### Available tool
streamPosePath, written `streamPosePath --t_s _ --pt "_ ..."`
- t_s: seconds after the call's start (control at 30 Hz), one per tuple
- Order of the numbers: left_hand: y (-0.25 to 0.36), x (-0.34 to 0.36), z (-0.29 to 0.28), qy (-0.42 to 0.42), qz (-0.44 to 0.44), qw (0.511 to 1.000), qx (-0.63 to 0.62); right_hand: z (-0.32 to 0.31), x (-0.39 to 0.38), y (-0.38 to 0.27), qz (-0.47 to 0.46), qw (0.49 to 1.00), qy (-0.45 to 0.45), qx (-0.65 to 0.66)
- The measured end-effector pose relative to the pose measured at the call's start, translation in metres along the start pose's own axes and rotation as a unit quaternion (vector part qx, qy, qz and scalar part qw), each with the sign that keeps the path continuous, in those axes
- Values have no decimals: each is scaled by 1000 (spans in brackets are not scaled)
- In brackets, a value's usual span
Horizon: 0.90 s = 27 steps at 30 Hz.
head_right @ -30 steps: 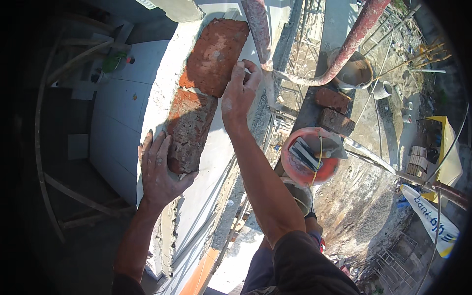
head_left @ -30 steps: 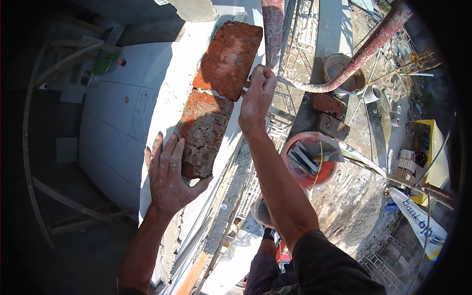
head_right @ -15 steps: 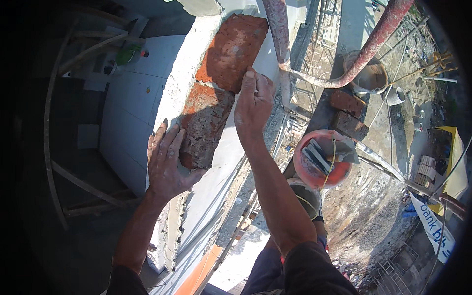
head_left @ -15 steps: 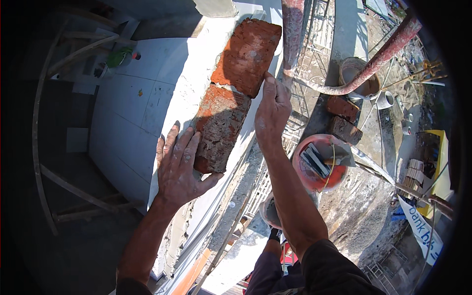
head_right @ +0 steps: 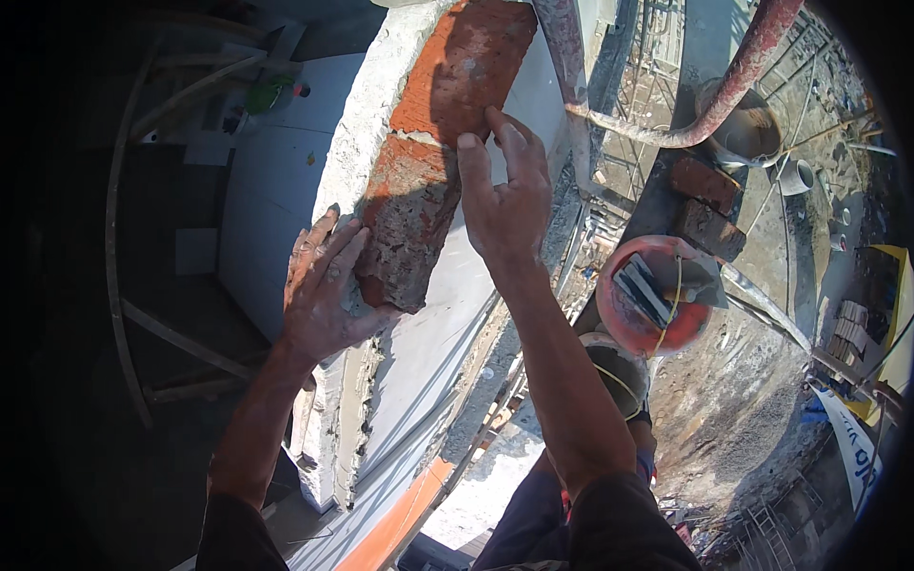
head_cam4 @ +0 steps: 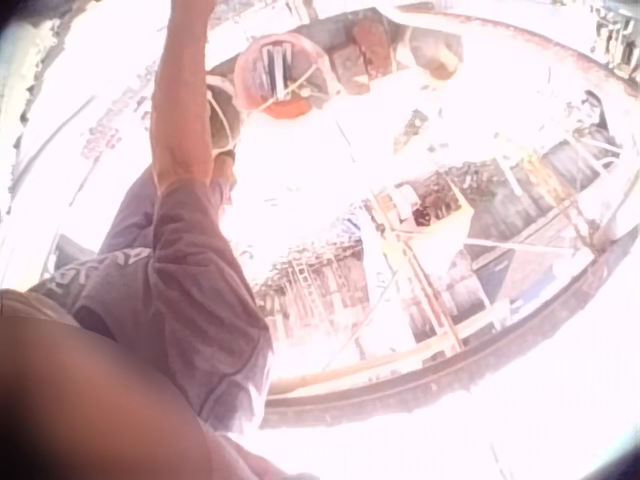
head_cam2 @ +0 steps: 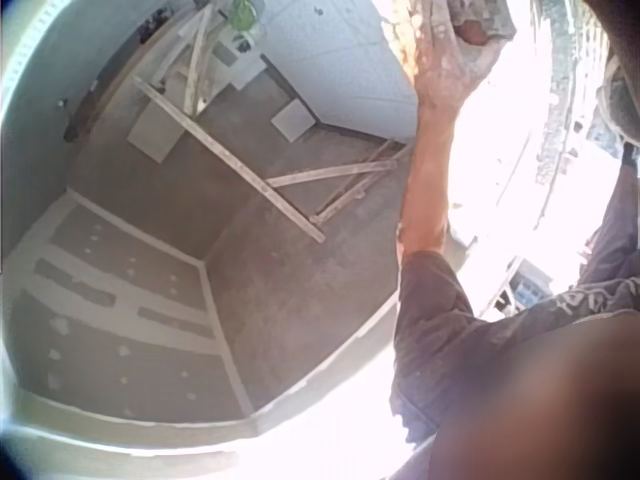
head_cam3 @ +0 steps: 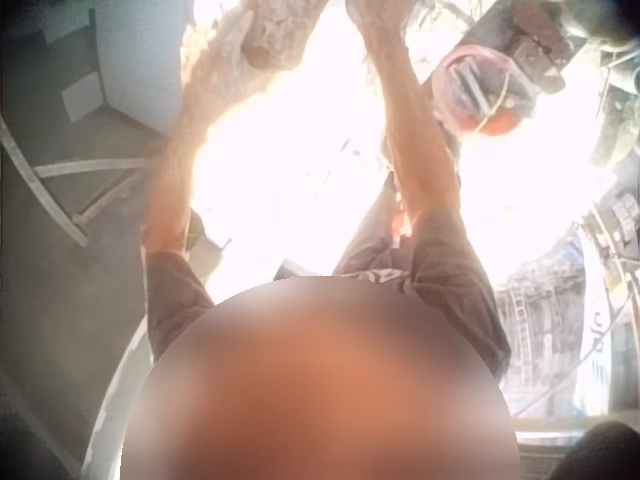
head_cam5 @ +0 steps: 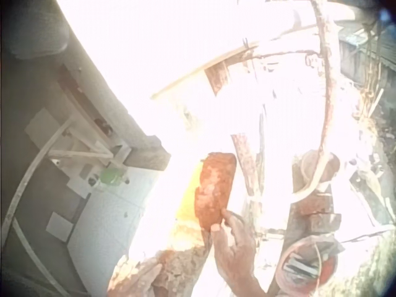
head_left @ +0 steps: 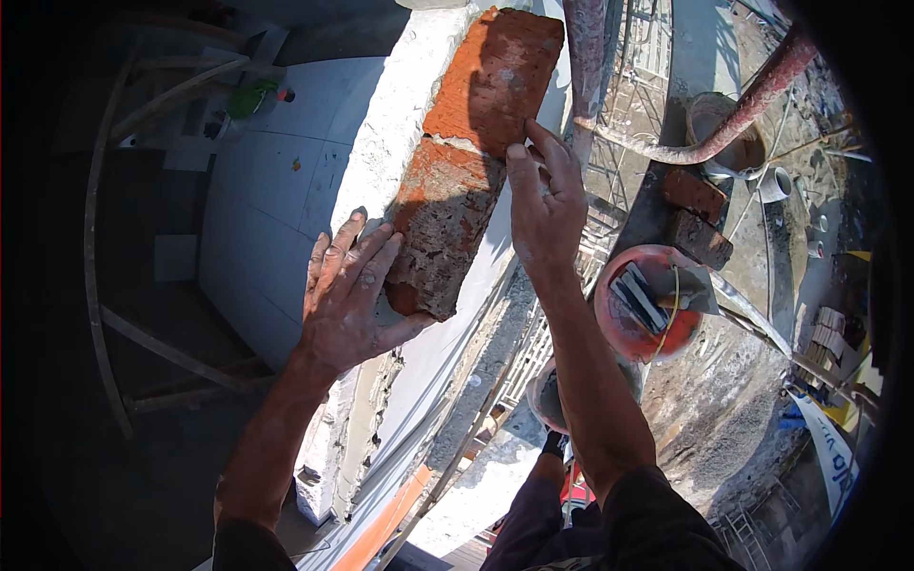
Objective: The person spreads mortar onto a wall ledge with a trowel, positions bricks along the ledge by hand, and applies mortar onto additional bricks using a trowel.
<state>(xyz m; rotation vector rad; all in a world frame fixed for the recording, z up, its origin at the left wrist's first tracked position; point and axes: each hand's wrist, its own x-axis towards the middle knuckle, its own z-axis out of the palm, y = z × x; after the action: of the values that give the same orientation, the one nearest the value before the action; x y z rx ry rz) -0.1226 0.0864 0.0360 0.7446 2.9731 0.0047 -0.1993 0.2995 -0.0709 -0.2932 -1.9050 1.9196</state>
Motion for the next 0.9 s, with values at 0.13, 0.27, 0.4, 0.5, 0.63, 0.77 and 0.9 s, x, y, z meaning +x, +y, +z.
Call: streamPosePath --t_s 0.13,0.27,0.4,0.5,0.63,0.77,0.9 --pt "1 1 0 2 -9 1000 7 -1 0 -2 -9 1000 -12 -11" --pt "6 4 -4 -5 -12 1000 -2 -7 -5 7 -16 1000 -23 3" --pt "6 3 -11 -28 -15 999 35 -14 -46 -12 65 997 11 45" --pt "5 2 -11 -9 -1 1000 22 -22 -80 -30 127 990 -52 31" --pt "9 6 -13 -41 -9 999 32 -14 -96 -34 138 983 -121 5" --pt "9 7 -14 -45 1 998 48 -8 -96 -31 130 985 -103 40" --pt "11 8 -15 -52 -16 998 37 -9 -95 -29 91 990 -107 20"
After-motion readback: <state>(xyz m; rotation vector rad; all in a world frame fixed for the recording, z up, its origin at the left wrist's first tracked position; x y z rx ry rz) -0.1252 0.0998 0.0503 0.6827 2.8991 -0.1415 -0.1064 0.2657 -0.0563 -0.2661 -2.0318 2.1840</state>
